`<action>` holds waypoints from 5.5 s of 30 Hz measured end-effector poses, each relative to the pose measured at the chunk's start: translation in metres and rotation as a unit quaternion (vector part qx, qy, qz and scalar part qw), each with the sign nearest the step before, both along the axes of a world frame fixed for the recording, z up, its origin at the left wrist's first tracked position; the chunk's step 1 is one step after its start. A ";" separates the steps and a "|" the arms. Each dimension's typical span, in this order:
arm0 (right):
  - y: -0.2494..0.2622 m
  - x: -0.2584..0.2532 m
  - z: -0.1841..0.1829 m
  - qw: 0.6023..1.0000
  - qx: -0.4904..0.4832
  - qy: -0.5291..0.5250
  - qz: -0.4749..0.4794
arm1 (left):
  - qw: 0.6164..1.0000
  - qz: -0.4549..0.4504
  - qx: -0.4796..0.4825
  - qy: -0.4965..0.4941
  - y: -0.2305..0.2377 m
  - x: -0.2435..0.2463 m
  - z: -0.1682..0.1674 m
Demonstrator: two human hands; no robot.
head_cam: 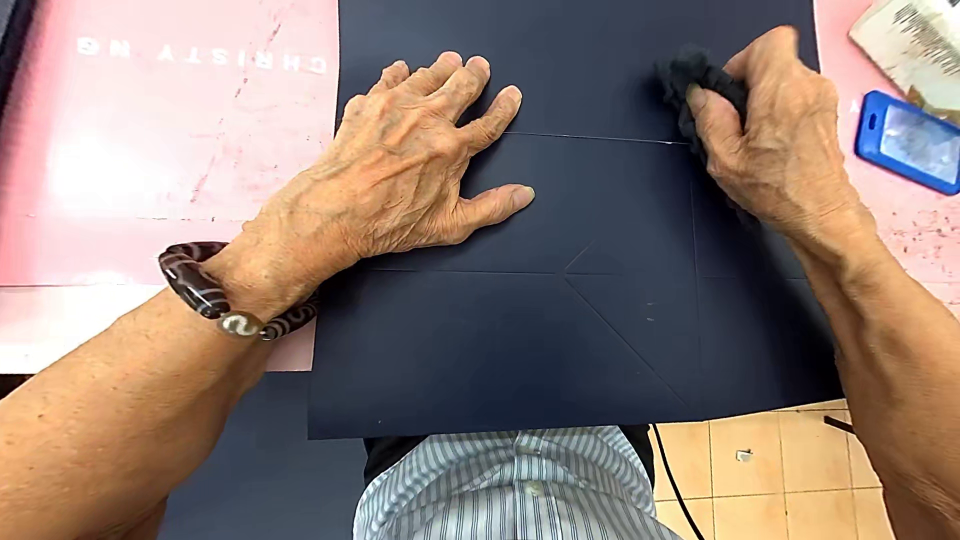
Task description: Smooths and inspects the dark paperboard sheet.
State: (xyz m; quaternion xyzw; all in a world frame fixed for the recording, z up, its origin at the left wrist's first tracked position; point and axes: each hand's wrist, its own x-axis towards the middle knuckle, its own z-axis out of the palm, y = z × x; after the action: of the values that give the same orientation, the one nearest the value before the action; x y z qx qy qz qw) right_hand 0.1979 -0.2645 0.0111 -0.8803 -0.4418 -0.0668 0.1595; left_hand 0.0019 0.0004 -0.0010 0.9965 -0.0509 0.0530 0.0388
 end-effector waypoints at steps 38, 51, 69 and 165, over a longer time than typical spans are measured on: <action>0.006 0.032 0.000 0.999 -0.005 0.018 0.026 | 1.000 0.008 0.001 0.003 0.003 0.002 0.000; -0.013 0.032 -0.020 0.986 0.106 0.053 0.121 | 1.000 -0.008 -0.024 -0.017 0.003 0.002 -0.007; -0.013 0.026 -0.019 0.983 0.111 0.003 0.146 | 0.999 0.002 -0.043 -0.018 0.001 -0.001 -0.005; 0.111 -0.054 -0.018 0.914 0.110 -0.041 0.389 | 0.997 0.052 -0.061 0.022 0.062 -0.051 0.019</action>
State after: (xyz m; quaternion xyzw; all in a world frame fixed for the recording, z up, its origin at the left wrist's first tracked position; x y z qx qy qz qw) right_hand 0.1437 -0.1537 -0.0069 -0.6123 -0.7454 -0.0835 0.2501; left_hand -0.0492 0.0627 0.0177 0.9946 0.0055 0.0355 0.0978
